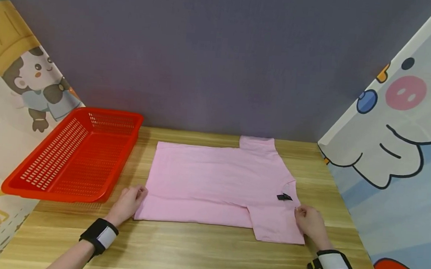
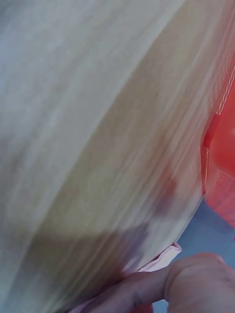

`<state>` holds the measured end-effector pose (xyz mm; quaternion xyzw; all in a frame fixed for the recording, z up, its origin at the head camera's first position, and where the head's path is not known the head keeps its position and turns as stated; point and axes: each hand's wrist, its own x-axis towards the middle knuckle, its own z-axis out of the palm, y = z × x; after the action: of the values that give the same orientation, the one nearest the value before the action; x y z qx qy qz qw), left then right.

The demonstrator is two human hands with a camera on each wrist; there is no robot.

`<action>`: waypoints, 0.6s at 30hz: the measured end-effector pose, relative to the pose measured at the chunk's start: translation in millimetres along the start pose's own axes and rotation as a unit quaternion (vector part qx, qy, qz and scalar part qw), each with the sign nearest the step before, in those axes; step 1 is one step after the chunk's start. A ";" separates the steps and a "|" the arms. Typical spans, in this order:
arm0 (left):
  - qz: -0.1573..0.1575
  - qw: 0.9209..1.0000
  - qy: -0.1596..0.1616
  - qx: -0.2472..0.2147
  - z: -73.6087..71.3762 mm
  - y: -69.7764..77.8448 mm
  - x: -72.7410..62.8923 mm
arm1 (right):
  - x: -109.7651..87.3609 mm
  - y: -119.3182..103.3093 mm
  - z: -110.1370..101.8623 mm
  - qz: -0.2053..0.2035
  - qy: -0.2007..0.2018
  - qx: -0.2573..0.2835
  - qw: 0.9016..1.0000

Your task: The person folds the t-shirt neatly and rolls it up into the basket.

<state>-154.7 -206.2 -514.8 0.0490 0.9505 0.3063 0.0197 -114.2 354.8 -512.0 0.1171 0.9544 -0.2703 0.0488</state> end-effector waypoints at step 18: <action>0.093 0.987 0.130 0.008 -6.9 7.2 -23.8 | -58.4 6.4 -27.0 0.026 -0.163 0.006 0.986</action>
<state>-130.9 -206.9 -504.8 0.0971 0.9386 0.3031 -0.1331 -56.9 362.9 -483.2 0.0968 0.9285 -0.2905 0.2100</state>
